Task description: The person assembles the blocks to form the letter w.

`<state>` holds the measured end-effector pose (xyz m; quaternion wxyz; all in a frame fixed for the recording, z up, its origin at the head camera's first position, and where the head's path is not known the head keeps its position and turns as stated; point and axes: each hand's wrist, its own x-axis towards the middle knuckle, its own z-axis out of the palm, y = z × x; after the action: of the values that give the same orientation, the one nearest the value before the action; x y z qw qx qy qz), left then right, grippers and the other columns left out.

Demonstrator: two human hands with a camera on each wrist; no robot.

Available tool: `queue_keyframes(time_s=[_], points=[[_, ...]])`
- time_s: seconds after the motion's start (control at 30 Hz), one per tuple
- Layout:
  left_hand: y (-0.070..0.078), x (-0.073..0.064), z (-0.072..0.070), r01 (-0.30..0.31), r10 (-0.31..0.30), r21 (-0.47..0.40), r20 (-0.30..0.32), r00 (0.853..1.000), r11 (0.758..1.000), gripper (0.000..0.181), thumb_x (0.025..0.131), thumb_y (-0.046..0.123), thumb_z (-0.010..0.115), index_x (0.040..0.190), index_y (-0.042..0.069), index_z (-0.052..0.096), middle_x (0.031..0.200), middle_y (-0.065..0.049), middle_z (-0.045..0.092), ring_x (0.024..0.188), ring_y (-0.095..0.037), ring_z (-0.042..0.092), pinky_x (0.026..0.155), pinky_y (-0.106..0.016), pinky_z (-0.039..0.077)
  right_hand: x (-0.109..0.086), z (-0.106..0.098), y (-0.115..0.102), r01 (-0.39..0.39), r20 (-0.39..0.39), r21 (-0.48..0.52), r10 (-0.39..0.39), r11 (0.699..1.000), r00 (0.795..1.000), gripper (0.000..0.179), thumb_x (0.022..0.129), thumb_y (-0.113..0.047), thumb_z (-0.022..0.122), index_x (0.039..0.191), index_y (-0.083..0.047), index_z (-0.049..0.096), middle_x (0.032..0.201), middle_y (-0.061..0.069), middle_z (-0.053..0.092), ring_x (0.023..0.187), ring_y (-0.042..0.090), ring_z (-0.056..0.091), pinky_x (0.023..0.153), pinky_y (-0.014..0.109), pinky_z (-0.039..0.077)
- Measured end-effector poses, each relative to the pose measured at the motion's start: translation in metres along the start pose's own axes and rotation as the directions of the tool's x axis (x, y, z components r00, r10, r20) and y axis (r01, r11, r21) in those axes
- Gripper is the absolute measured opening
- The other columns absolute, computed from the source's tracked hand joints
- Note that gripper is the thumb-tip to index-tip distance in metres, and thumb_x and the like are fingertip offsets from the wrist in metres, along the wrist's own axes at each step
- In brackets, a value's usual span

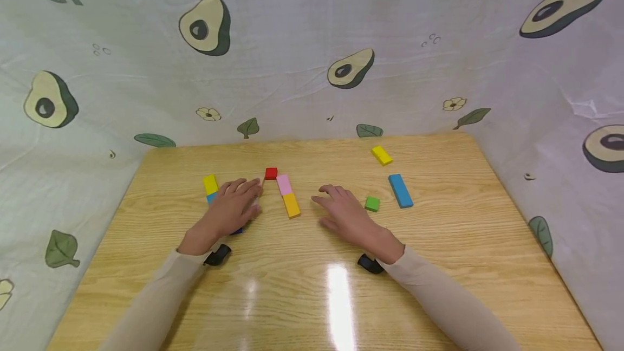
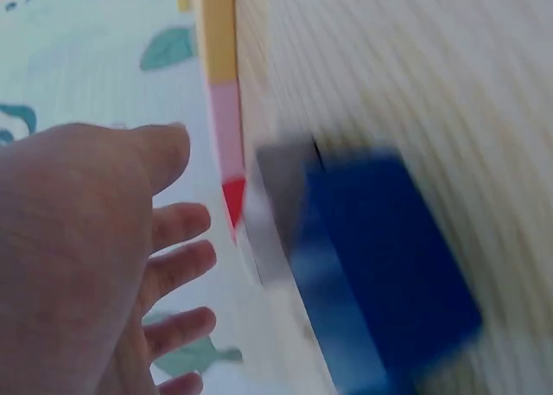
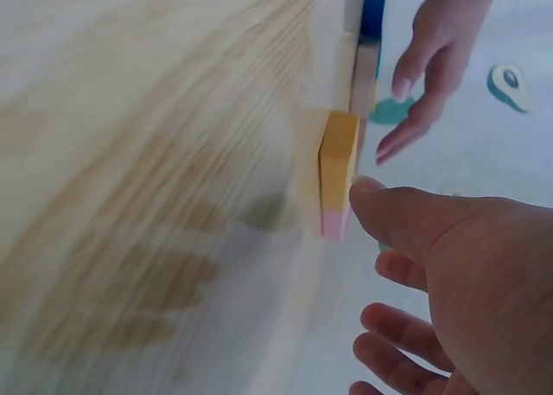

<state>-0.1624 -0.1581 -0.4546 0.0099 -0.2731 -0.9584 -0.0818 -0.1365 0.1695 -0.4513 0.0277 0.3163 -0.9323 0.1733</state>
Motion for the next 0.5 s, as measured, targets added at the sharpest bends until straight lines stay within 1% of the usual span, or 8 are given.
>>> queue_keyframes(time_s=[0.1,0.27,0.4,0.5], points=[[0.012,0.004,0.001,0.011,-0.01,-0.035,0.005,1.0,0.999,0.052,0.108,0.033,0.062,0.151,0.005,0.056,0.163,-0.016,0.047,0.15,-0.04,0.041,0.124,-0.06,0.028,-0.012,-0.001,0.009,-0.025,-0.026,-0.01,0.025,1.0,0.999,0.056,0.092,-0.017,0.085,0.142,-0.002,0.065,0.146,0.022,0.056,0.132,0.041,0.055,0.108,0.059,0.048],[0.035,0.012,0.003,0.031,-0.029,-0.038,0.03,0.999,0.999,0.057,0.109,0.035,0.06,0.156,0.006,0.051,0.165,-0.014,0.045,0.153,-0.04,0.036,0.126,-0.059,0.024,-0.03,-0.004,0.023,-0.066,-0.064,-0.036,0.064,0.997,0.996,0.056,0.091,-0.016,0.086,0.141,-0.001,0.066,0.144,0.023,0.058,0.129,0.043,0.057,0.104,0.062,0.049],[0.051,0.018,0.005,0.044,-0.044,-0.006,0.043,0.998,0.999,0.058,0.109,0.038,0.059,0.158,0.008,0.049,0.166,-0.012,0.044,0.155,-0.039,0.034,0.127,-0.059,0.023,-0.041,-0.005,0.033,-0.107,-0.079,-0.047,0.103,0.993,0.992,0.057,0.09,-0.015,0.087,0.141,0.0,0.066,0.142,0.024,0.058,0.127,0.045,0.057,0.103,0.064,0.049],[0.059,0.022,0.009,0.05,-0.052,0.037,0.052,0.997,0.998,0.06,0.11,0.041,0.057,0.16,0.01,0.048,0.167,-0.01,0.043,0.156,-0.039,0.034,0.127,-0.059,0.023,-0.047,-0.006,0.039,-0.136,-0.081,-0.056,0.131,0.989,0.988,0.058,0.089,-0.016,0.088,0.141,0.0,0.066,0.142,0.025,0.059,0.127,0.046,0.057,0.102,0.064,0.049]])
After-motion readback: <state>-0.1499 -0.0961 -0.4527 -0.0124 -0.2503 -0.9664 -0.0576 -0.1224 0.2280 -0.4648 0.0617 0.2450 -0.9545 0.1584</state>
